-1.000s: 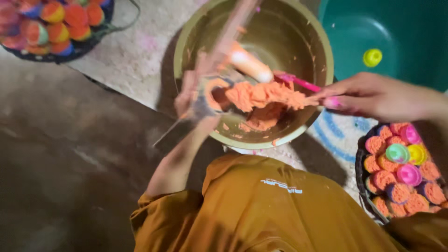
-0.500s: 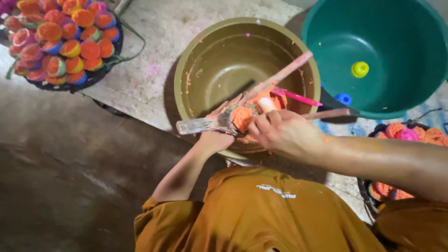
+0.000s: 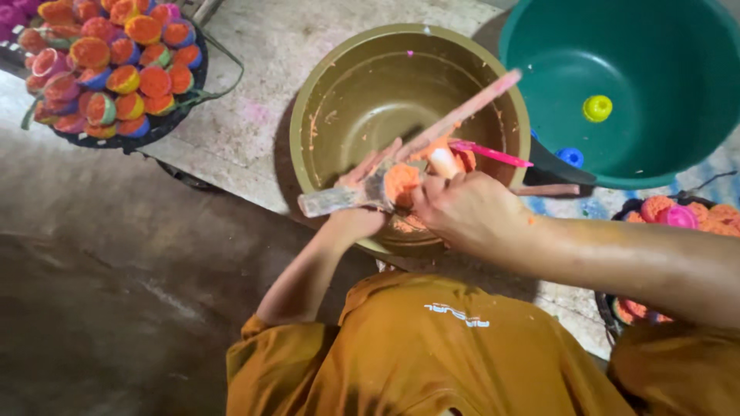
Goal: The person scoops orange paste from a metal bowl and loads it into a handheld wooden press. They then press the paste into small plastic molds arranged in a basket, creating flower-shaped items. The person repeats this process, occasionally adjusting the molds and clearing excess paste.
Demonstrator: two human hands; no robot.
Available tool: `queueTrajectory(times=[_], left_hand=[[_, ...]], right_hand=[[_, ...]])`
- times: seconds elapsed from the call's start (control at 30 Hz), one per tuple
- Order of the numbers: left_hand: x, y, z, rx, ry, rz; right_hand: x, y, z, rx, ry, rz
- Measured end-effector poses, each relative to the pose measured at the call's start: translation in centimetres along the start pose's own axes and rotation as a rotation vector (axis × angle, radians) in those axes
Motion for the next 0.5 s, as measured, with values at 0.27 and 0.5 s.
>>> queueTrajectory(times=[0.27,0.5], left_hand=[[1.9,-3.4,-0.4,0.421,0.133,-0.137],[2.1,-2.4,2.4,0.41,0.211,0.149]], right_hand=[[3.8,3.7,-7.1,-0.38,0.173,0.45],[-7.7,-1.7,-1.3,-0.272,0.745,1.202]])
Point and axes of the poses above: each hand's wrist, its own z-axis towards the middle knuckle, its own x-axis out of the back of the hand, y = z × x, the point moved 2 cm from there along z, towards the middle knuckle, and after that the axes turned 9 degrees about z, right-handed, at the moved point
